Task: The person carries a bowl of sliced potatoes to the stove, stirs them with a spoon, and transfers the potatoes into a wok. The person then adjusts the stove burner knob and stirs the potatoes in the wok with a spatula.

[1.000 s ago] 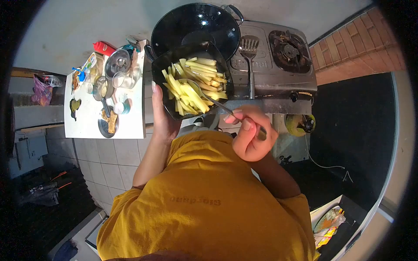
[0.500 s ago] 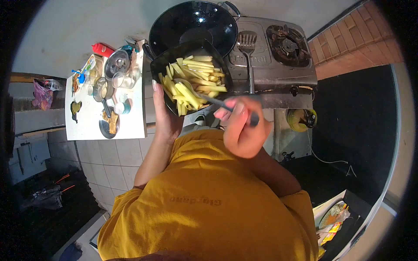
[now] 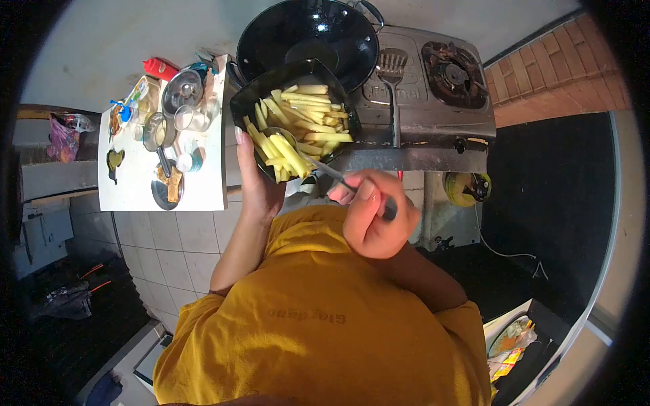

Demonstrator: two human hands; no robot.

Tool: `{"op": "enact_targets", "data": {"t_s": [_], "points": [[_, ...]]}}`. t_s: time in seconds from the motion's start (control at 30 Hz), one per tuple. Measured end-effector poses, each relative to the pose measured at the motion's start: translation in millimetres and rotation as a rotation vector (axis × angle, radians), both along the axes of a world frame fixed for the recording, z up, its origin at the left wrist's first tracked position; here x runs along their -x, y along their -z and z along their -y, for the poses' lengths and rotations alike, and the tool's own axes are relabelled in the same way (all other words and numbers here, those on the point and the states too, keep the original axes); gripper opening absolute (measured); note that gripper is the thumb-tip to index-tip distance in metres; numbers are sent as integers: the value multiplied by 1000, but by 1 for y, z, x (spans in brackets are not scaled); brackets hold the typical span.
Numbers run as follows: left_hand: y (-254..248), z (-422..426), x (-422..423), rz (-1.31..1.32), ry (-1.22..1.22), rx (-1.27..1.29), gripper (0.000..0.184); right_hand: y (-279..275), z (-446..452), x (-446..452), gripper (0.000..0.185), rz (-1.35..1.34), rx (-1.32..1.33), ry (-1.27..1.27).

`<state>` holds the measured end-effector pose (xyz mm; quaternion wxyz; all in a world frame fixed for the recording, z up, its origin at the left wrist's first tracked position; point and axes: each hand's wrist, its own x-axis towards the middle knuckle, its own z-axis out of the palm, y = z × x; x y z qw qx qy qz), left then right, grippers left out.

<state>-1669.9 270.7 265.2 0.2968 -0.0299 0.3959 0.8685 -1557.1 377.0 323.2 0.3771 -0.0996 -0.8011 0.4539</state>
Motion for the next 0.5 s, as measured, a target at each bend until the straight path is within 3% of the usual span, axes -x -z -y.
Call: {"op": "enact_targets", "data": {"t_s": [0.03,0.13,0.33,0.47,0.5], "points": [[0,0,0,-6,-7,9,62,0,-1,1,14,4,2,-1],[0,0,1,-1,-10,7,62,-3,-8,12,21,110,453,87],[3,1,4,-9,4,19,61,-10,-16,18,20,137,154,9],[1,-3,7,-8,-25,19,60,-11,-12,22,21,159,310,26],[2,-3,8,-10,-23,15,60,-11,-13,26,22,140,450,48]]}}
